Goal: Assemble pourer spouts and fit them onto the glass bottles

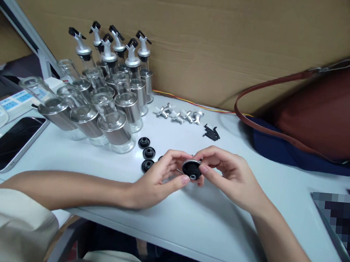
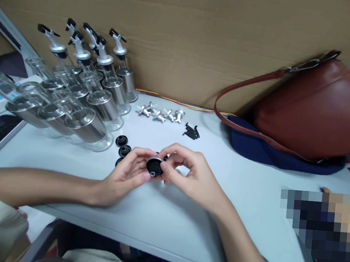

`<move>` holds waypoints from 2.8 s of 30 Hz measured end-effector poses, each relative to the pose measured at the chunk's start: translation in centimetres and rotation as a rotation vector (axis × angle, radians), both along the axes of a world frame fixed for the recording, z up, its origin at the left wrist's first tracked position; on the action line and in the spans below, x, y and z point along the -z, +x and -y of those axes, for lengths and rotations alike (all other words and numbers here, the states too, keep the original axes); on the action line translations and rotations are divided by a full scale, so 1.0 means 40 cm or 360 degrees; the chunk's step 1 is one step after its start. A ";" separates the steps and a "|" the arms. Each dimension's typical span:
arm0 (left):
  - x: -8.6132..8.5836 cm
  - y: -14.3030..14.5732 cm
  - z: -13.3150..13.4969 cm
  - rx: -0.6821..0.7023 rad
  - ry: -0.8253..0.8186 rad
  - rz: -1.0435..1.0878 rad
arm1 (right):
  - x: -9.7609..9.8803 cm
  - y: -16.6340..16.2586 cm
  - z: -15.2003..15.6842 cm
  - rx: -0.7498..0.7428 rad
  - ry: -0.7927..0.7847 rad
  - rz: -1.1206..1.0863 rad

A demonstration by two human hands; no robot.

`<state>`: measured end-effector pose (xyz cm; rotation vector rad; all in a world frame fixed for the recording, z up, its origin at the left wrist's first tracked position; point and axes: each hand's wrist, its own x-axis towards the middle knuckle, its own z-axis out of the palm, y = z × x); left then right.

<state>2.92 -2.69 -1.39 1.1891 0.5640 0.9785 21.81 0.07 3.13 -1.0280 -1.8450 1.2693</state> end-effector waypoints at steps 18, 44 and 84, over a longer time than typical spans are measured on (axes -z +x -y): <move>0.004 -0.004 -0.011 0.0060 -0.0079 -0.0071 | -0.003 -0.010 0.009 -0.0092 0.0215 0.0138; -0.012 -0.004 -0.005 0.0077 -0.0314 -0.0169 | 0.007 -0.020 0.011 -0.0170 0.0040 0.0194; -0.162 -0.265 -0.093 -0.1700 0.1473 -0.0434 | -0.010 -0.032 0.006 0.0191 0.0381 -0.0032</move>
